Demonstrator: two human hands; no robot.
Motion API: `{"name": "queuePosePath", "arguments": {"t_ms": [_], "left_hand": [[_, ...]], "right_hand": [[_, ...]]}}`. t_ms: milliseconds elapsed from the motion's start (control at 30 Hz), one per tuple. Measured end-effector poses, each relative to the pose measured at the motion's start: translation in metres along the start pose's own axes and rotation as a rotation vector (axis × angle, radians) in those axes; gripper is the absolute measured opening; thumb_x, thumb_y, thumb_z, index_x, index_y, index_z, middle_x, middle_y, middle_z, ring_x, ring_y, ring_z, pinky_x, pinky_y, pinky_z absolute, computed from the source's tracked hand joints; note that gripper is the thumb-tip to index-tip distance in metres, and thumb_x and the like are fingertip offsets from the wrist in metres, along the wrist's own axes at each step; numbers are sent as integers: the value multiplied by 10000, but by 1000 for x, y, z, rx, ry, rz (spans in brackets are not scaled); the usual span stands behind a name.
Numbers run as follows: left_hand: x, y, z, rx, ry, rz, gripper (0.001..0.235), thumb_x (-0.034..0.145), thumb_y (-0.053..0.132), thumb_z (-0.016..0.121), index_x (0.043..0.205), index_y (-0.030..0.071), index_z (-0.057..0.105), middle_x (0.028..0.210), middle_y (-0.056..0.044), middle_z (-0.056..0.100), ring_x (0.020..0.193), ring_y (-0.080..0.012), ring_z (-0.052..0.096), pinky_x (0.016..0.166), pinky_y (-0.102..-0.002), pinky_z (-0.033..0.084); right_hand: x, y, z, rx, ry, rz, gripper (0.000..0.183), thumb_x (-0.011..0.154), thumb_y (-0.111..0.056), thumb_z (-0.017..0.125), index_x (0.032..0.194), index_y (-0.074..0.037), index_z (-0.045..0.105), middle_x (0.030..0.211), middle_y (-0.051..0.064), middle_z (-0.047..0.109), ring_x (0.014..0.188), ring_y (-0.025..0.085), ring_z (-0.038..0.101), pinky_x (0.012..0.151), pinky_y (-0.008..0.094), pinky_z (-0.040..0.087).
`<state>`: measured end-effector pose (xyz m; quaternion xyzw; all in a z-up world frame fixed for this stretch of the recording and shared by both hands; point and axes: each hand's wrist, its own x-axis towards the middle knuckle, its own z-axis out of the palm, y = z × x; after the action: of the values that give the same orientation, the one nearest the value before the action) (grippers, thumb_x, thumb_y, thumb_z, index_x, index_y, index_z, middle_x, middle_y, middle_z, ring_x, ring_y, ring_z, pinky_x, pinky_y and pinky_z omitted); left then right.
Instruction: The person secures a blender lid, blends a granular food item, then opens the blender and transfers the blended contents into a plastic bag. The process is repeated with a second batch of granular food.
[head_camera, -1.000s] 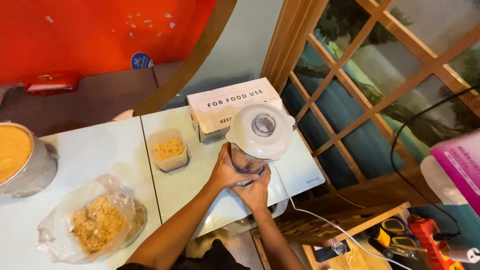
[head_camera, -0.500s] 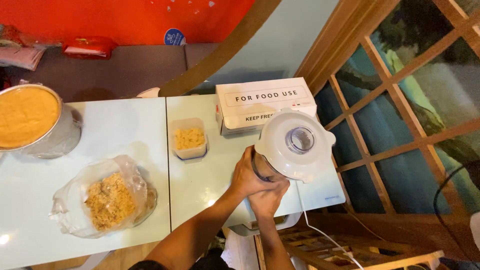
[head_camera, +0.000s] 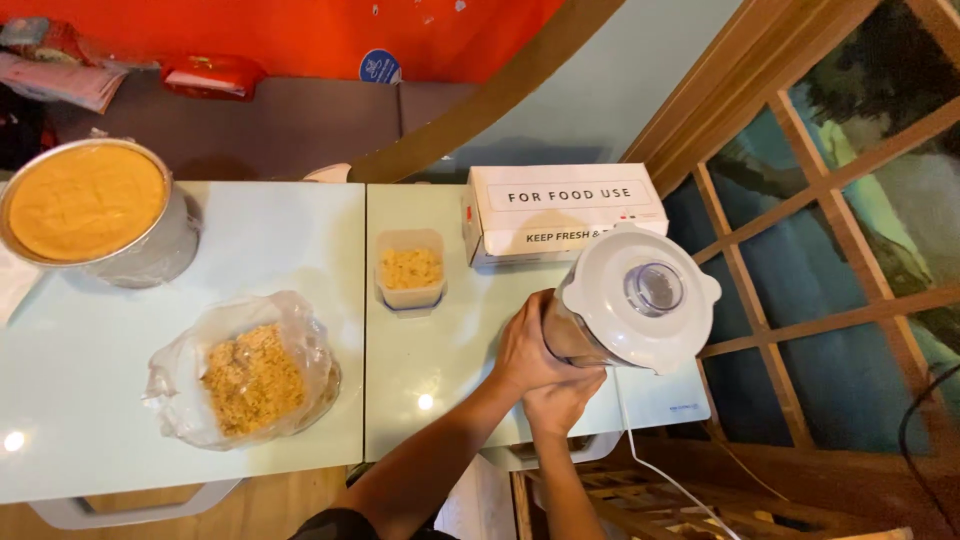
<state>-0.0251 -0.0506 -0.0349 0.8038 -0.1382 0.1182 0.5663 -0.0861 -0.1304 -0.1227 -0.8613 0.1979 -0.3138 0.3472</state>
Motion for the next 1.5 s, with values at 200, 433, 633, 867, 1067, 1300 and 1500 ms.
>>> {"name": "queuePosePath", "arguments": {"t_ms": [200, 433, 633, 867, 1067, 1300, 1500], "left_hand": [[4, 1, -7, -116, -68, -2, 1144, 479, 569, 942, 1386, 54, 473, 1284, -167, 629, 1202, -396, 625, 1024, -480, 508], [-27, 15, 25, 31, 167, -135, 1071, 526, 453, 946, 1408, 75, 472, 1439, -144, 517, 1348, -366, 504, 1053, -529, 485], [-25, 46, 31, 90, 253, -394, 1040, 528, 505, 953, 1336, 95, 444, 1479, -87, 489, 1347, -348, 486, 986, -658, 354], [-9, 80, 45, -2, 659, -241, 1061, 492, 448, 1001, 1300, 41, 448, 1333, -183, 550, 1244, -348, 542, 1018, -574, 434], [-12, 87, -46, -439, 359, -340, 994, 560, 310, 987, 1350, 1, 468, 1217, -168, 691, 1076, -282, 691, 943, -424, 540], [-99, -24, -142, -545, 99, -262, 995, 564, 263, 983, 1367, -3, 460, 1226, -137, 694, 1112, -244, 690, 978, -377, 560], [-154, -25, -187, -121, 71, -328, 1149, 425, 262, 1013, 1375, 9, 417, 1281, -141, 642, 1177, -247, 640, 1000, -389, 505]], "right_hand": [[-12, 40, 12, -120, -5, -17, 1019, 750, -331, 777, 1526, 97, 274, 1480, 342, 381, 1384, 515, 365, 1185, 525, 334], [-20, 30, 7, -86, -58, 22, 999, 762, -357, 820, 1513, 68, 316, 1478, 290, 399, 1410, 462, 362, 1180, 512, 301], [-12, 44, -8, -56, -140, 6, 1013, 720, -344, 835, 1498, 59, 328, 1461, 263, 404, 1384, 423, 370, 1160, 491, 302], [3, 32, -31, 46, -172, -3, 1031, 667, -328, 855, 1479, 48, 343, 1439, 230, 411, 1352, 375, 380, 1135, 465, 302], [8, 14, -52, 142, -202, -15, 1046, 625, -316, 870, 1464, 40, 355, 1422, 203, 417, 1326, 337, 388, 1115, 444, 303], [47, -113, -95, 809, -409, -54, 456, 1031, -310, 557, 1376, -12, 532, 1425, 118, 576, 1337, 227, 521, 1148, 372, 368], [6, -111, 7, 926, -766, 89, 347, 1128, -387, 541, 1052, -54, 601, 877, -31, 528, 801, 84, 479, 728, 253, 410]]}}
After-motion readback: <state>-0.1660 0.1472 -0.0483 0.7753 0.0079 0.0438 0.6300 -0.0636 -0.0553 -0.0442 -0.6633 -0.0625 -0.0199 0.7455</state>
